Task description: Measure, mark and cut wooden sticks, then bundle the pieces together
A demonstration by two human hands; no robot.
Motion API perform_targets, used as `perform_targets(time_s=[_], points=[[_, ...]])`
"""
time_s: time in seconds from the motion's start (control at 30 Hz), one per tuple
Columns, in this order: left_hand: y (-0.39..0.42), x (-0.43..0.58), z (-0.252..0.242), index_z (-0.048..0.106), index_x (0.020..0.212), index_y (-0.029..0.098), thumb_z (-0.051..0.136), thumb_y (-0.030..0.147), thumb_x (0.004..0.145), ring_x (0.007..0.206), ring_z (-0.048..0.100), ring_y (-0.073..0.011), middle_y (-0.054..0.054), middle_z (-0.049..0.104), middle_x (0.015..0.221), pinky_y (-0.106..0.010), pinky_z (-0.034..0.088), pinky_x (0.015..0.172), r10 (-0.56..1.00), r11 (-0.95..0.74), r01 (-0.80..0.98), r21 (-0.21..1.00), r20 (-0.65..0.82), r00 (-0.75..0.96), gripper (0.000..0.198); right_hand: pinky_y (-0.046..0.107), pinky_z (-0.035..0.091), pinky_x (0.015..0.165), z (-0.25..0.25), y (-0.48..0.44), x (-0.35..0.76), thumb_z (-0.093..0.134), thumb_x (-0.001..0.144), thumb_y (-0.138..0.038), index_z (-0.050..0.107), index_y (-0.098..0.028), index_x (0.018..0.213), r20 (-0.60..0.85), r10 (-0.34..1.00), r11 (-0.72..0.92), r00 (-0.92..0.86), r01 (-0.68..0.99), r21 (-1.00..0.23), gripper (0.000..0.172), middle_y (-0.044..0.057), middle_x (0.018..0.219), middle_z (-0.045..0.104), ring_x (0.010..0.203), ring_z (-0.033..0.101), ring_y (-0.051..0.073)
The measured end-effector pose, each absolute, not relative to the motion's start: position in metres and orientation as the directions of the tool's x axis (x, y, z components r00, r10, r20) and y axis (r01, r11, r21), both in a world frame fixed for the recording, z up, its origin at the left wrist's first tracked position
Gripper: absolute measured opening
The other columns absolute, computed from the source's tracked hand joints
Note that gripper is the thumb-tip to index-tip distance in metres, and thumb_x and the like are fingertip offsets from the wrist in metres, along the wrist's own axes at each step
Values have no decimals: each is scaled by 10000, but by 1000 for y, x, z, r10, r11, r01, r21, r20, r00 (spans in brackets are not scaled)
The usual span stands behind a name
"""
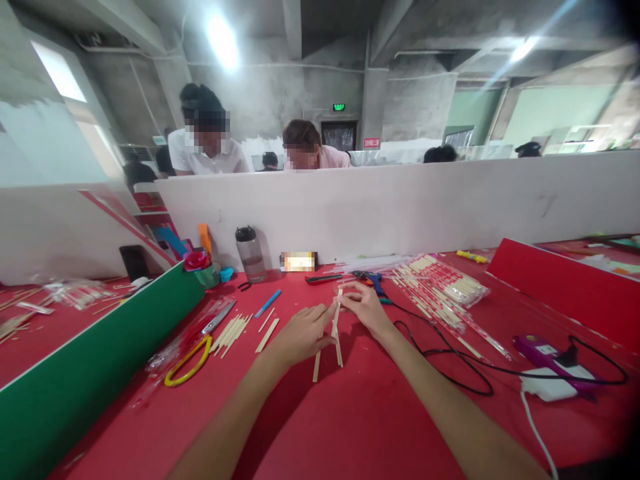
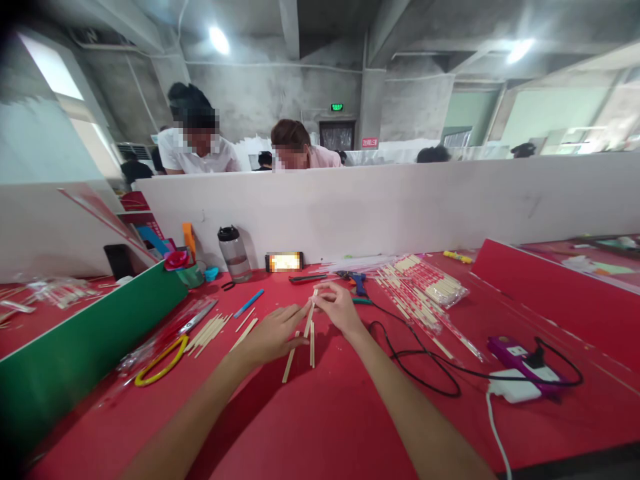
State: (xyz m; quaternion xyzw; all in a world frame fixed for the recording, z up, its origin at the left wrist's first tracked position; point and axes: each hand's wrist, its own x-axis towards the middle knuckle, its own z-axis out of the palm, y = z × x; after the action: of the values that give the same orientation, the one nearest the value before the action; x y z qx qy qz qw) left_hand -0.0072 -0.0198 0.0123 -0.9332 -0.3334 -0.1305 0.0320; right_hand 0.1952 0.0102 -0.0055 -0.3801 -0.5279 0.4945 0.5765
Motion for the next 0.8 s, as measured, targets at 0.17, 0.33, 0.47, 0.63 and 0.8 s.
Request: perform_targets(time_s=[0.17,0.33,0.47,0.63,0.8], points=[[-15,-10,7,254,1492,253,497,494,928,1105,576,-262,-105,598,1177,-398,441,940,576,-785,617,-50,306,758,660,313,597,687,-3,8,193,801,642,-399,602,-205,964,186,982,173,-43,-212,-962,426,26,757,735,721,720,208],[-11,-16,9,269,1496,273,521,528,904,1133,562,-267,-104,585,1233,-417,447,961,614,-767,641,17,308,727,691,310,597,651,1,7,192,801,627,-407,600,-203,951,204,979,201,4,-184,-962,433,10,726,718,683,707,202],[-9,-21,8,262,1507,241,446,547,931,1249,494,-272,-136,507,1372,-427,422,1025,688,-723,664,190,289,666,678,293,593,635,0,11,203,765,671,-368,605,-192,954,234,971,231,-50,-50,-972,369,-11,691,686,636,678,168],[-8,-15,-12,381,1435,193,517,603,871,1309,452,-308,-173,478,1422,-474,374,1071,676,-734,615,289,230,700,710,282,581,581,-14,14,219,728,674,-250,607,-174,880,27,934,99,-356,185,-978,250,-24,653,664,558,644,138],[-6,-7,-24,424,1376,166,521,635,851,1290,469,-315,-185,500,1387,-482,363,1069,658,-747,598,293,194,727,710,263,560,542,-24,12,219,704,631,-124,599,-163,804,-170,900,-34,-402,324,-946,205,-35,590,645,505,633,133]])
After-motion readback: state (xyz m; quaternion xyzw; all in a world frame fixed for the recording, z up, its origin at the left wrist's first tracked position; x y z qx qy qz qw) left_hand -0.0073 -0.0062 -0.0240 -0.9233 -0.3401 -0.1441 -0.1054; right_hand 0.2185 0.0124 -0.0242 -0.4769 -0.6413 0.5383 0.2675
